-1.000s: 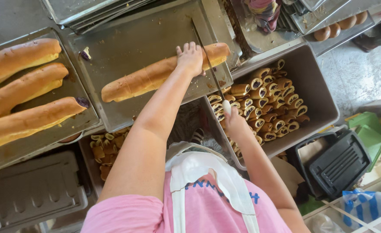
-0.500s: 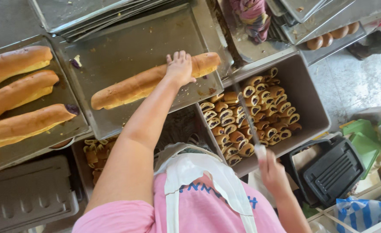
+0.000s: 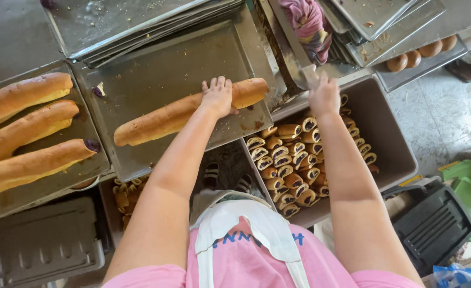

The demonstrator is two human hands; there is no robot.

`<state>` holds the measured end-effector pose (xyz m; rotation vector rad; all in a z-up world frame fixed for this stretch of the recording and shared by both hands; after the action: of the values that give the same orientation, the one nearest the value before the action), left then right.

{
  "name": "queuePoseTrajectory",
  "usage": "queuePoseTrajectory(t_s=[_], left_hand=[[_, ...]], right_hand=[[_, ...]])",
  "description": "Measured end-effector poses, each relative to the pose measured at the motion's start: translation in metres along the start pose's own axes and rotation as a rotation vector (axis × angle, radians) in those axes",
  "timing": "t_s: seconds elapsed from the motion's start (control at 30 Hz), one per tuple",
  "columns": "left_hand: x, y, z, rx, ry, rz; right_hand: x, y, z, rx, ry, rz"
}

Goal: The person slices long loaves of bread lengthwise using a serrated knife, then places the cut pieces into a large bin. The person repeats this process with multiple loaves, arranging them on metal trays and transferring them to the bin.

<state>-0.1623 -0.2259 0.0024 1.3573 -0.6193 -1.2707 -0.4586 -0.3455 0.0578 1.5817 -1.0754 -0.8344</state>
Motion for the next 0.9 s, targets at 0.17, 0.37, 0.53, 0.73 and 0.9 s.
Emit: queuePoseTrajectory(t_s=[0.17,0.37,0.53,0.73,0.9], left_hand=[[0.0,-0.01,0.001,-0.021,-0.069,0.107],[-0.012,0.005,-0.002,-0.076,-0.147,0.224],[-0.036,0.029,0.003,-0.16,-0.337,0.423],[-0.058,0.052,0.063,-0.531,-0.52,0.539],[-0.055,-0.022,0.216,-0.454,-0.893,0.122]], right_hand=[[0.005,-0.016,-0.073,0.198,0.385,0.077],[0.006,-0.037,-0.126,0.382,0.58,-0.14],[-0.032,-0.025,-0.082,0.646,0.436,0.053],[-0.119,-0.003,0.077,0.649,0.055,0.534],[-0.111,-0.057,0.211,0.475,-0.26,0.503]])
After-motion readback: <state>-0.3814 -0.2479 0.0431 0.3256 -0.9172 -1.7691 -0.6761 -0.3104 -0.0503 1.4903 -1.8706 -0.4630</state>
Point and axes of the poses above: each hand's wrist, its own x-axis towards the middle knuckle, its own y-axis out of the back of the hand, z = x × y, the point moved 3 cm from there along x, towards the middle knuckle, and after that the axes turned 10 degrees about y, right-handed, at the moved point
